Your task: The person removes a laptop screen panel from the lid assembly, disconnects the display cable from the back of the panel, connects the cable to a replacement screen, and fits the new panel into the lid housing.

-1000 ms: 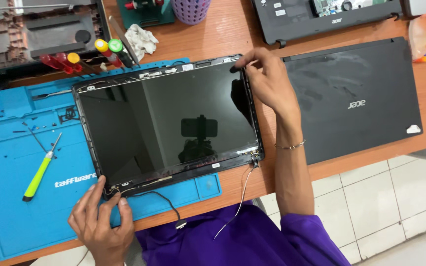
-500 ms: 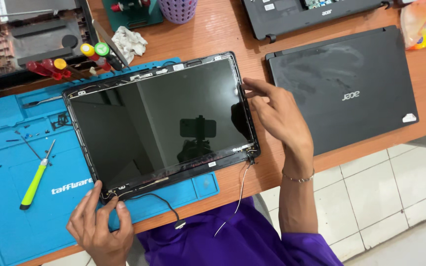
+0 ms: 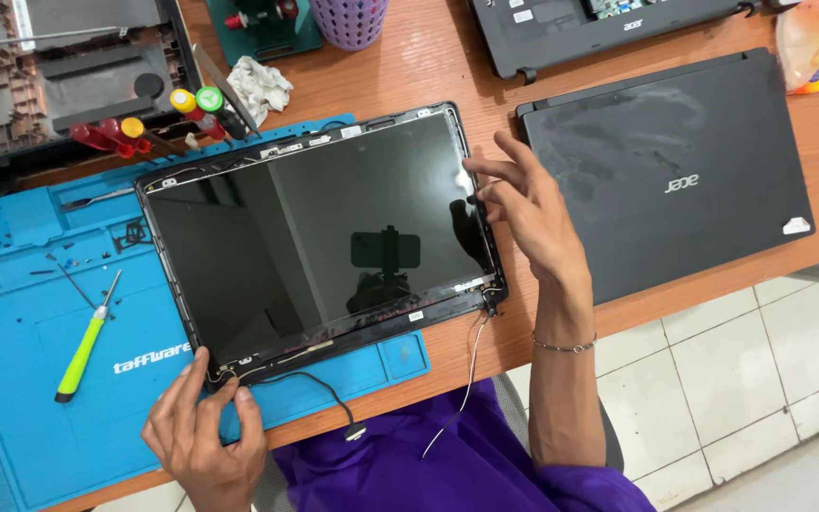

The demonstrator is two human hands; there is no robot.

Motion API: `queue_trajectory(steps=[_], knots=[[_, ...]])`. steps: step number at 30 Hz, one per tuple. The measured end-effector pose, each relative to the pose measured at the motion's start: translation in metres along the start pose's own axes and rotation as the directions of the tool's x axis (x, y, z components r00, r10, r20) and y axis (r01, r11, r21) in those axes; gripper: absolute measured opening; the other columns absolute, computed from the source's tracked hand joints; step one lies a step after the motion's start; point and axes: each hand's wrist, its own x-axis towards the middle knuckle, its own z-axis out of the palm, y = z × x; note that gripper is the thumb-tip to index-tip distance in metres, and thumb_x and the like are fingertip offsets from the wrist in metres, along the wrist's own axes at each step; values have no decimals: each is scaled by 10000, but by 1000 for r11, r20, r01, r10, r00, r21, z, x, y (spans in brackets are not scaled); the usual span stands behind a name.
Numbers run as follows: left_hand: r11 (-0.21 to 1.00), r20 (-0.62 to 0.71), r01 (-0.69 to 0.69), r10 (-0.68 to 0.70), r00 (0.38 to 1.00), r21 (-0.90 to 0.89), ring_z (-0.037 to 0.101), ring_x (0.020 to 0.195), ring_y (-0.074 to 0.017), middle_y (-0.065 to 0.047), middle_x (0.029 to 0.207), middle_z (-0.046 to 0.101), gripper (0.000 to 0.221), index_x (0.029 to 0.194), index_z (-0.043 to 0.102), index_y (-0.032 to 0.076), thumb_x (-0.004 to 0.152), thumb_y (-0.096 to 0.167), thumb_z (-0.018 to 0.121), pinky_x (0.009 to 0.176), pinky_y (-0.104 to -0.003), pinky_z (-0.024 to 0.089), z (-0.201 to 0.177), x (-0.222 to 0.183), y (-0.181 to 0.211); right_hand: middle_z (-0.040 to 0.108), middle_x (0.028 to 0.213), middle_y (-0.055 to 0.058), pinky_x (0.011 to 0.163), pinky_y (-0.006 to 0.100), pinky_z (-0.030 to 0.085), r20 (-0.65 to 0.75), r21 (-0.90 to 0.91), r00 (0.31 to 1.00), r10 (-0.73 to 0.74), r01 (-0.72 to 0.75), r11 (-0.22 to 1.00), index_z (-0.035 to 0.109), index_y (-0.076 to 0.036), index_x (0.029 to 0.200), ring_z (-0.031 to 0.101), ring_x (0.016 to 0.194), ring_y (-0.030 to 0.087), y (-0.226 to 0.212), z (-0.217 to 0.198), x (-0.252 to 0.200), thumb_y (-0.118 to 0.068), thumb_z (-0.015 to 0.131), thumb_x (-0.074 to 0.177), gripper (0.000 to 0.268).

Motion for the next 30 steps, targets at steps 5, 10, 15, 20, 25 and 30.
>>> queue_trajectory(steps=[5,10,15,20,25,30], knots=[[1000,11,1,-1,1000,-19,561,1358,-249,-77,1428,666,65,944,732,74,895,109,708,1193,-426,346,-3,2,1,686,1276,137,665,210,483,16,176,999,32,-34,984,396,48,1524,551,774,65,7,-1,3,-26,536,868,675],[1000,17,3,-3,1000,-12,564,1350,-258,-76,1429,665,53,938,729,81,902,112,706,1185,-424,350,-3,2,2,679,1240,139,671,211,474,-4,165,1000,9,-8,986,457,65,1498,551,803,68,9,1,7,9,566,867,643],[1000,9,-2,2,1000,-6,562,1354,-258,-78,1431,662,67,956,728,85,903,116,700,1191,-428,351,-1,1,0,674,1228,128,700,212,499,-28,129,999,-21,24,991,453,58,1480,605,866,83,10,3,4,43,598,863,634],[1000,1,-5,5,1000,-26,560,1358,-246,-73,1436,663,62,970,720,91,921,124,699,1188,-421,354,-1,0,1,685,1241,111,857,213,548,-60,40,988,-144,146,988,510,43,1460,603,975,73,11,12,-6,80,635,851,623],[1000,14,0,0,1000,-9,561,1366,-242,-71,1432,667,59,967,724,95,923,132,710,1183,-418,349,-3,0,0,706,1227,56,776,206,498,-116,-101,987,-111,99,990,564,-25,1426,587,962,70,7,17,-13,79,667,791,652],[1000,18,12,-12,1000,-14,557,1372,-234,-60,1427,670,59,967,729,104,925,139,705,1206,-420,345,-1,-2,-3,700,1229,47,774,202,492,-113,-91,984,-141,131,987,574,-40,1421,563,936,66,8,18,-15,83,701,784,662]])
